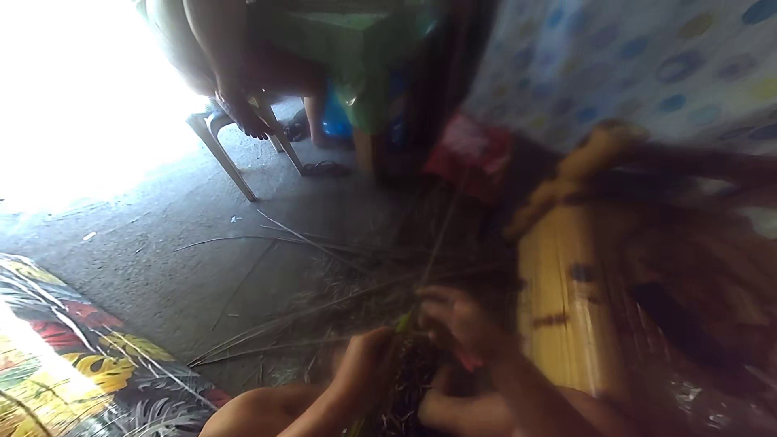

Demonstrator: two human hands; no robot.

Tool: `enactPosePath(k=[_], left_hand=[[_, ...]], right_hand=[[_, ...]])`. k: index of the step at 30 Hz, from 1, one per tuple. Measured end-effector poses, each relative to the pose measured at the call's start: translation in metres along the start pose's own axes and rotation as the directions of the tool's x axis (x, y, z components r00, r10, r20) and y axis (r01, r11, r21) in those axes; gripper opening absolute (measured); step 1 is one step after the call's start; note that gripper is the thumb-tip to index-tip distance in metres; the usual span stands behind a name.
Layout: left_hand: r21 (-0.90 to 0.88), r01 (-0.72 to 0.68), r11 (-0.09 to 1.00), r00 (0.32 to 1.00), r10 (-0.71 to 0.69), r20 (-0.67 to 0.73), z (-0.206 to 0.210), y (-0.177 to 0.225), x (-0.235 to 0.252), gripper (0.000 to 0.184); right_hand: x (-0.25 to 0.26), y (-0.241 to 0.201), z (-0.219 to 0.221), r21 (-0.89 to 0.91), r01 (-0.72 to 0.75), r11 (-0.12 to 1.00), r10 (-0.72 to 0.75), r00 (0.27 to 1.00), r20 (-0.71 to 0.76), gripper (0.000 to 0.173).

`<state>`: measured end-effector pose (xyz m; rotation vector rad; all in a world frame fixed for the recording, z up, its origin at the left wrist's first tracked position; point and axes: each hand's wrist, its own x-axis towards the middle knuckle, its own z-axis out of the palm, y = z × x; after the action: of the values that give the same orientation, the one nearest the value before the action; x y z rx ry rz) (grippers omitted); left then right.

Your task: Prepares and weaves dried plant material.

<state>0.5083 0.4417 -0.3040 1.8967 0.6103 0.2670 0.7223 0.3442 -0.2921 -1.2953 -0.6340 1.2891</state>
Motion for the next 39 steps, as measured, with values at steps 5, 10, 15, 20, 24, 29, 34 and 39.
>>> enactPosePath(k=[5, 10, 15, 20, 24, 29, 34, 39], left_hand=[[-0.188, 0.141, 0.972, 0.983, -0.114, 0.145, -0.006, 0.002, 0.002, 0.025], [0.124, 0.029, 0.992, 0.999, -0.024, -0.042, 0.0, -0.005, 0.001, 0.03], [0.291, -0.042, 0.956, 0.995, 0.066, -0.075, 0.009, -0.01, -0.003, 0.029], [0.347, 0.002, 0.938, 0.998, 0.02, -0.06, 0.009, -0.005, -0.003, 0.03], [0.366, -0.015, 0.931, 0.998, 0.036, -0.05, 0.008, -0.006, -0.004, 0.031], [0.357, -0.025, 0.934, 0.997, 0.052, -0.065, 0.006, -0.009, -0.002, 0.03], [0.429, -0.047, 0.902, 0.991, 0.097, -0.096, 0.009, -0.011, -0.004, 0.03], [0.436, -0.062, 0.898, 0.988, 0.118, -0.102, 0.01, -0.009, -0.004, 0.027]], right_hand=[[0.004, -0.005, -0.01, 0.047, 0.059, 0.997, -0.051, 0.987, -0.152, 0.026], [-0.013, -0.008, -0.001, -0.151, -0.008, 0.989, 0.001, 0.999, -0.047, 0.019], [-0.022, 0.004, 0.022, -0.141, -0.121, 0.983, 0.14, 0.98, 0.138, 0.02], [-0.013, -0.001, 0.008, -0.118, -0.102, 0.988, 0.108, 0.993, 0.05, 0.018], [-0.007, -0.007, -0.007, -0.126, -0.055, 0.99, 0.04, 0.992, -0.124, 0.019], [-0.007, -0.016, -0.014, -0.081, 0.03, 0.996, -0.04, 0.992, -0.118, 0.022], [-0.019, 0.0, 0.022, -0.131, -0.121, 0.984, 0.138, 0.982, 0.13, 0.021], [-0.014, -0.002, 0.012, -0.13, -0.143, 0.981, 0.141, 0.99, -0.018, 0.02]])
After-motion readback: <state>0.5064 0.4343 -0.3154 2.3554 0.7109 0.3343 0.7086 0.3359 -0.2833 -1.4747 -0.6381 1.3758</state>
